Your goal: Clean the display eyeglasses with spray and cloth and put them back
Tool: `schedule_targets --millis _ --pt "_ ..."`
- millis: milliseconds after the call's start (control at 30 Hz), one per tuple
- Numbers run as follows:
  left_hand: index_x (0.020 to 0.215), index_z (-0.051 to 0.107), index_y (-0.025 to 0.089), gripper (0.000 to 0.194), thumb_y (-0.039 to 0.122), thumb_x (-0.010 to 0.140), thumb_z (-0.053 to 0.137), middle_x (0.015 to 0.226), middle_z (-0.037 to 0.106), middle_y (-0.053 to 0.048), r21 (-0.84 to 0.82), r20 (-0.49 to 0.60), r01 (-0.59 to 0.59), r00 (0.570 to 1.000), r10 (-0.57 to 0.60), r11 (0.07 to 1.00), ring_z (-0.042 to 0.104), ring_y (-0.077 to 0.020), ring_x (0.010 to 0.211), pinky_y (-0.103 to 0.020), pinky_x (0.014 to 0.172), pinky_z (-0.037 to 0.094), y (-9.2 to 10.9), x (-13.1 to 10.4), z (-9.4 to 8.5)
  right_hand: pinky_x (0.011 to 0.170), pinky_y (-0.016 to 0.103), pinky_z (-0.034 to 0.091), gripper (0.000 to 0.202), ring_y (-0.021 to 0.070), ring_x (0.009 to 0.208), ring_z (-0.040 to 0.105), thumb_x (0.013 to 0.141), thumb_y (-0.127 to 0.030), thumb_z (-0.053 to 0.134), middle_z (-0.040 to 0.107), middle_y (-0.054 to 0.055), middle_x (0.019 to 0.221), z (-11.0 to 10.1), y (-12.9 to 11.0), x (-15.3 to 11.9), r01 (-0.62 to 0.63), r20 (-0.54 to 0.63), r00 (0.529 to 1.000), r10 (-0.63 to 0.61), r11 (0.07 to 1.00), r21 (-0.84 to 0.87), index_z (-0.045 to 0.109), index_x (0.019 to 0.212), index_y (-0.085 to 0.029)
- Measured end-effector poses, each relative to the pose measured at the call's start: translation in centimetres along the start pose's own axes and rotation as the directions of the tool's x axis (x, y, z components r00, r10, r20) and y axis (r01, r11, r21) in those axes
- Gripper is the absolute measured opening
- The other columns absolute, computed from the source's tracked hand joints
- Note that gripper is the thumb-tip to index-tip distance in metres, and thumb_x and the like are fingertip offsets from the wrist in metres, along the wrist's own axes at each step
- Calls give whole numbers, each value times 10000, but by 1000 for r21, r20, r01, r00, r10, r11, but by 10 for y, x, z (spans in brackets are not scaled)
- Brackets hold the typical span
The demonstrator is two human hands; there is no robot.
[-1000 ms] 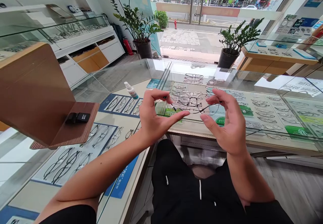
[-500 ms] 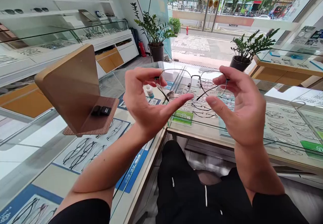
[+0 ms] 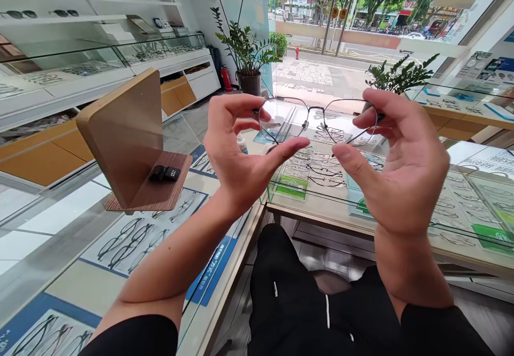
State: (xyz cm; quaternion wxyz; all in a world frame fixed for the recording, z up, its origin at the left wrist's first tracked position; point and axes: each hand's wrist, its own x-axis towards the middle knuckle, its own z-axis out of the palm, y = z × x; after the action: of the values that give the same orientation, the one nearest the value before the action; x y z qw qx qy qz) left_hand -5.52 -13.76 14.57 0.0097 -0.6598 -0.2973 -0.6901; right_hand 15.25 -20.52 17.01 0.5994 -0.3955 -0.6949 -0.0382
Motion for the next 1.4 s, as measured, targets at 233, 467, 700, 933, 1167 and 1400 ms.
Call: schedule_targets --millis 233,467,700,933,1167,1400 --pt "1225 581 290 750 783 732 858 1133 608 -52 35 -6 -49 999 49 998 669 -235 1004 -381 780 580 7 0 -5 1068 552 589 509 304 1220 660 966 -434 788 671 77 1273 -5 -3 -3 -61 36 998 58 994 85 650 1445 -329" --pt "1238 583 301 711 759 764 850 1181 596 -77 69 10 -39 999 39 997 605 -288 1152 -415 856 541 12 -2 -7 1029 516 612 554 281 1176 661 943 -438 809 677 74 1286 -5 4 -7 -113 62 992 107 989 94 635 1456 -326" --pt "1252 595 309 729 756 743 866 1209 592 -87 28 33 -33 999 32 999 588 -295 1147 -423 830 541 10 -3 -7 1020 509 619 534 270 1155 672 950 -417 799 678 69 1245 -4 7 -9 -116 68 992 109 986 122 641 1451 -321" --pt "1237 608 283 706 734 759 865 1191 613 -66 -65 97 33 995 -26 997 650 -227 1047 -357 792 583 3 -7 4 1055 519 608 504 285 1225 655 957 -392 791 658 71 1309 0 0 -11 -129 -6 991 131 980 149 655 1439 -337" --pt "1199 623 269 617 644 793 897 1173 638 -56 -177 225 84 973 -42 981 674 -190 1004 -311 785 601 -15 -18 20 1054 455 609 410 259 1242 676 951 -383 775 690 65 1324 -7 16 -39 -304 -60 935 349 878 371 725 1350 -307" --pt "1218 638 247 728 581 679 996 1073 689 -57 -130 266 -233 928 260 964 678 -226 975 -382 829 613 -15 -41 33 1117 480 584 381 284 1262 734 1090 -475 535 810 87 1278 -29 55 -106 -665 235 672 702 433 608 822 1229 -266"
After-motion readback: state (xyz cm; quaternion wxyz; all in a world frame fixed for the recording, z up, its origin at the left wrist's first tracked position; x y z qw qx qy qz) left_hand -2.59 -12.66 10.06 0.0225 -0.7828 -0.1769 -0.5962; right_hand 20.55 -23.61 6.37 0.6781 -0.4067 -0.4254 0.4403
